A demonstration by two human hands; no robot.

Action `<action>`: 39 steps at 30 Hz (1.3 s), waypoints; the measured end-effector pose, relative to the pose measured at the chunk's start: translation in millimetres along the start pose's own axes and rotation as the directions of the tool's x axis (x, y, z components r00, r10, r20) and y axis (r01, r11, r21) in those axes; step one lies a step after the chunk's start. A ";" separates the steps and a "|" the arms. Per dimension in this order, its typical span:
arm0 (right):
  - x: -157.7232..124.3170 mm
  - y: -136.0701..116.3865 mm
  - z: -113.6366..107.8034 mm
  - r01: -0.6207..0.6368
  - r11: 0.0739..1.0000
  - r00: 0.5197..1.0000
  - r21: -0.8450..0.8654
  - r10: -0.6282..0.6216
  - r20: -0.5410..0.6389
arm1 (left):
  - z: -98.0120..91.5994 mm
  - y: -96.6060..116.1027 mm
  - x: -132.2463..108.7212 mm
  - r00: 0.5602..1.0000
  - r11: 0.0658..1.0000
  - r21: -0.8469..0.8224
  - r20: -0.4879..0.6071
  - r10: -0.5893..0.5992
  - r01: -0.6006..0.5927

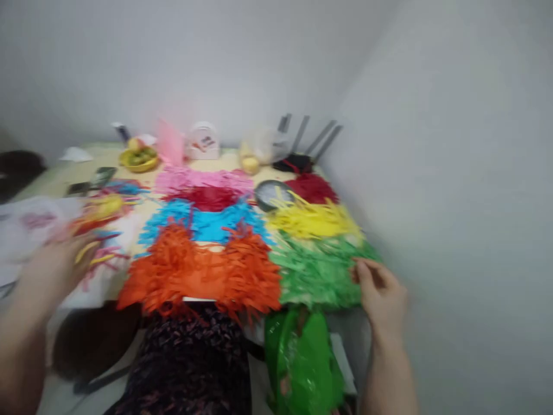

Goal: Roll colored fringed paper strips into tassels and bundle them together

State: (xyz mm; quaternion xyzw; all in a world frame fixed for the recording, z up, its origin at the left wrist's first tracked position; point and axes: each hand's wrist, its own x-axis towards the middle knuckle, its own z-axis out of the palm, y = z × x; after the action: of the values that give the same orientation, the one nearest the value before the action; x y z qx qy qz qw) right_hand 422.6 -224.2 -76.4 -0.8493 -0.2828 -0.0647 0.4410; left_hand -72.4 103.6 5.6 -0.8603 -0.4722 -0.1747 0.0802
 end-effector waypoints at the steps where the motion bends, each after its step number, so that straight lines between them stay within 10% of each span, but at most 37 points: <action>1: 7.1 22.9 -18.4 0.025 0.996 1.000 -0.088 -0.024 0.005 | -5.6 28.3 11.3 0.995 0.995 -0.008 -0.008 0.100 -0.100; 4: 19.1 79.6 -53.4 0.033 0.979 0.997 -0.199 -0.019 0.072 | -8.0 143.4 39.6 0.870 0.838 -0.265 -0.012 0.492 -0.477; 10: 21.4 133.3 -37.6 0.186 0.962 0.939 -0.199 -0.114 0.324 | 41.8 422.2 30.3 0.344 0.374 -0.559 0.162 0.925 -0.740; 14: 24.0 143.7 -29.3 0.280 0.943 0.889 -0.179 -0.184 0.418 | 89.9 522.6 3.1 0.352 0.417 -0.522 0.224 0.909 -0.744; 19: 38.7 153.2 -46.4 0.260 0.950 0.876 -0.171 -0.157 0.457 | 122.7 534.6 -3.2 0.461 0.527 -0.448 0.257 0.850 -0.722; 24: 51.9 148.7 -69.2 0.169 0.980 0.843 -0.101 -0.091 0.530 | 128.3 522.1 9.9 0.452 0.538 -0.431 0.293 0.843 -0.724; 31: 26.5 112.3 -91.5 0.209 0.970 0.555 0.121 -0.219 0.802 | 109.3 497.6 36.2 0.488 0.566 -0.416 0.287 0.824 -0.712; 33: 30.1 110.6 -87.4 0.260 0.964 0.642 0.051 -0.212 0.737 | 105.9 505.5 35.1 0.473 0.517 -0.469 0.218 0.854 -0.716; 37: 47.1 119.8 -67.0 0.306 0.945 0.787 -0.112 -0.185 0.588 | 111.9 544.2 11.4 0.306 0.354 -0.562 0.181 0.935 -0.748; 39: 49.9 125.1 -59.0 0.342 0.926 0.790 -0.162 -0.190 0.583 | 118.7 560.2 -1.0 0.352 0.421 -0.521 0.231 0.907 -0.742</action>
State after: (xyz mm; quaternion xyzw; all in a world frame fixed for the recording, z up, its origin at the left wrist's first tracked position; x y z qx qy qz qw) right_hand 539.6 -305.8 -112.0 -0.8320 -0.5056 0.0874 0.2107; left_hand 424.6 -164.4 -89.5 -0.9913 0.0690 0.0360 -0.1059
